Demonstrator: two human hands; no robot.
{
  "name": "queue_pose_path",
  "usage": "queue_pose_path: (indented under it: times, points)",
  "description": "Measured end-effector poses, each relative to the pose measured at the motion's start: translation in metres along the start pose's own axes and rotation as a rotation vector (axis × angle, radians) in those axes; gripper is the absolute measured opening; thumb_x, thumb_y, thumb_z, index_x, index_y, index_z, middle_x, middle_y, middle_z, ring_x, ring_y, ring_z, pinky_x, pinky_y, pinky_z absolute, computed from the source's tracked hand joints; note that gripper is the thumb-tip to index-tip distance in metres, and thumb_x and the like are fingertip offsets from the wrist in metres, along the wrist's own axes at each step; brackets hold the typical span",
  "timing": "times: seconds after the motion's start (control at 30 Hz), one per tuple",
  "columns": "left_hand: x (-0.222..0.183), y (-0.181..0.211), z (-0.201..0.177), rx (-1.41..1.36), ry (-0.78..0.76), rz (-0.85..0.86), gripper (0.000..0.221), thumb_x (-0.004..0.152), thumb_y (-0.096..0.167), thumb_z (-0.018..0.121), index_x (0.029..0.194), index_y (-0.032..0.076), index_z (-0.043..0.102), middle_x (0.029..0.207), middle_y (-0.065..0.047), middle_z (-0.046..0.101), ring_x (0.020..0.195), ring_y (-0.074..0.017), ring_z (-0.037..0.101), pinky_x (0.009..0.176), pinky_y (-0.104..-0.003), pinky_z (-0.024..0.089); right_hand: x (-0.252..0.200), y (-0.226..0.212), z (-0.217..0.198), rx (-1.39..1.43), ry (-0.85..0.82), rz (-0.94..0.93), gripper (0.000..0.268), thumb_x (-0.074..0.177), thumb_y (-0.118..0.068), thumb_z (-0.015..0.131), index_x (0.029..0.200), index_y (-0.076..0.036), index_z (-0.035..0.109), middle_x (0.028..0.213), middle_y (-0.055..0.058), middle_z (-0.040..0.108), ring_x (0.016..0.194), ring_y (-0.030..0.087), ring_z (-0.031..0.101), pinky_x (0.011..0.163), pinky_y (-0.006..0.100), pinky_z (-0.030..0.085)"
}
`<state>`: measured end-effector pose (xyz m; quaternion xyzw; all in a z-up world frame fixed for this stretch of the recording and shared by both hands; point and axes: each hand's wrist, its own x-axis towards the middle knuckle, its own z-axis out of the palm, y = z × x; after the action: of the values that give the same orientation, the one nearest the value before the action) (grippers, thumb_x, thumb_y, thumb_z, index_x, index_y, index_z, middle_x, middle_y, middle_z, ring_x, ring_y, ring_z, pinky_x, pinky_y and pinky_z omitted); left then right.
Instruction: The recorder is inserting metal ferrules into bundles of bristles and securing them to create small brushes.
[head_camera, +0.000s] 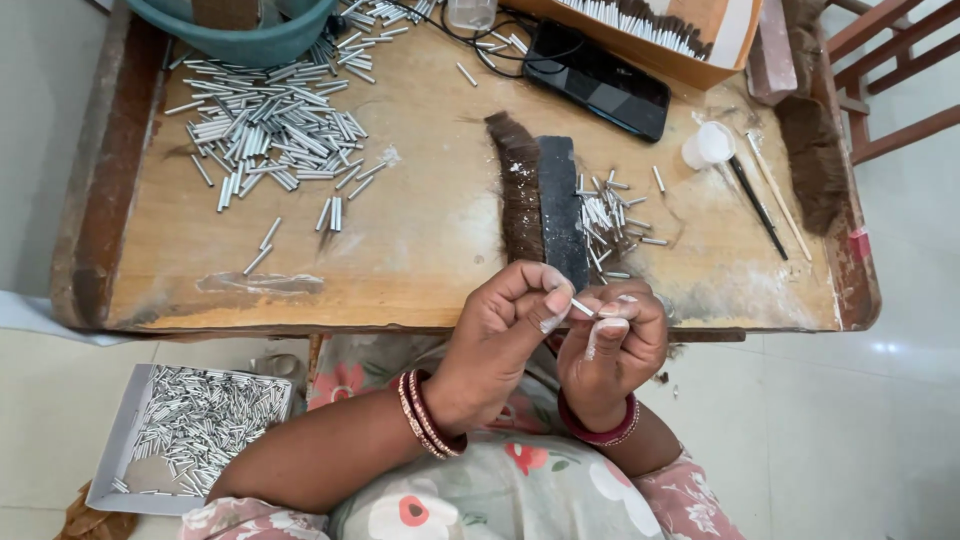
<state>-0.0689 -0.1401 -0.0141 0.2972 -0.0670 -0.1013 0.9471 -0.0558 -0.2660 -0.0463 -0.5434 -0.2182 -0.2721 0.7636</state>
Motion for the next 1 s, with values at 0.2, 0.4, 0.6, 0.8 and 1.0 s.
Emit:
queue_pose_path:
  times: [0.2, 0.4, 0.6, 0.8, 1.0]
  points:
    - [-0.005, -0.003, 0.003, -0.043, 0.038, -0.055, 0.015, 0.107, 0.015, 0.064, 0.115, 0.003, 0.062, 0.105, -0.004, 0.073, 0.097, -0.008, 0.066, 0.09, -0.024, 0.05, 0.007, 0.001, 0.005, -0.274, 0.025, -0.217, 0.027, 0.109, -0.028, 0.064, 0.108, -0.005, 0.051, 0.099, 0.008, 0.054, 0.075, 0.013, 0.057, 0.067, 0.025, 0.049]
    - [-0.008, 0.001, 0.007, -0.02, -0.009, -0.021, 0.014, 0.107, 0.014, 0.063, 0.114, 0.002, 0.061, 0.107, -0.007, 0.075, 0.098, -0.0092, 0.067, 0.09, -0.026, 0.053, 0.023, -0.03, -0.014, -0.695, -0.183, -0.443, 0.02, 0.107, -0.017, 0.065, 0.106, -0.003, 0.052, 0.101, 0.012, 0.058, 0.076, 0.022, 0.062, 0.064, 0.032, 0.052]
    - [-0.022, 0.006, 0.01, 0.332, -0.015, 0.223, 0.016, 0.109, 0.012, 0.062, 0.118, -0.002, 0.062, 0.124, -0.012, 0.072, 0.114, -0.0114, 0.065, 0.102, -0.029, 0.052, 0.039, -0.066, -0.002, -0.742, -0.348, -0.354, 0.02, 0.088, -0.012, 0.08, 0.097, 0.001, 0.067, 0.089, 0.011, 0.067, 0.075, 0.021, 0.064, 0.067, 0.034, 0.052]
    - [-0.021, 0.006, 0.01, 0.316, 0.001, 0.235, 0.016, 0.107, 0.011, 0.062, 0.116, -0.002, 0.062, 0.129, -0.014, 0.07, 0.126, -0.0153, 0.062, 0.108, -0.031, 0.049, 0.023, -0.053, -0.021, -0.591, -0.248, -0.224, 0.021, 0.089, -0.009, 0.083, 0.101, 0.0, 0.069, 0.091, 0.014, 0.071, 0.074, 0.018, 0.071, 0.062, 0.025, 0.057]
    - [-0.021, 0.007, 0.007, 0.284, 0.023, 0.202, 0.014, 0.105, 0.009, 0.066, 0.111, -0.003, 0.065, 0.116, -0.013, 0.074, 0.121, -0.0154, 0.066, 0.102, -0.031, 0.052, 0.03, -0.053, -0.014, -0.566, -0.244, -0.194, 0.021, 0.084, -0.003, 0.082, 0.1, 0.002, 0.069, 0.092, 0.016, 0.072, 0.077, 0.018, 0.072, 0.062, 0.024, 0.058]
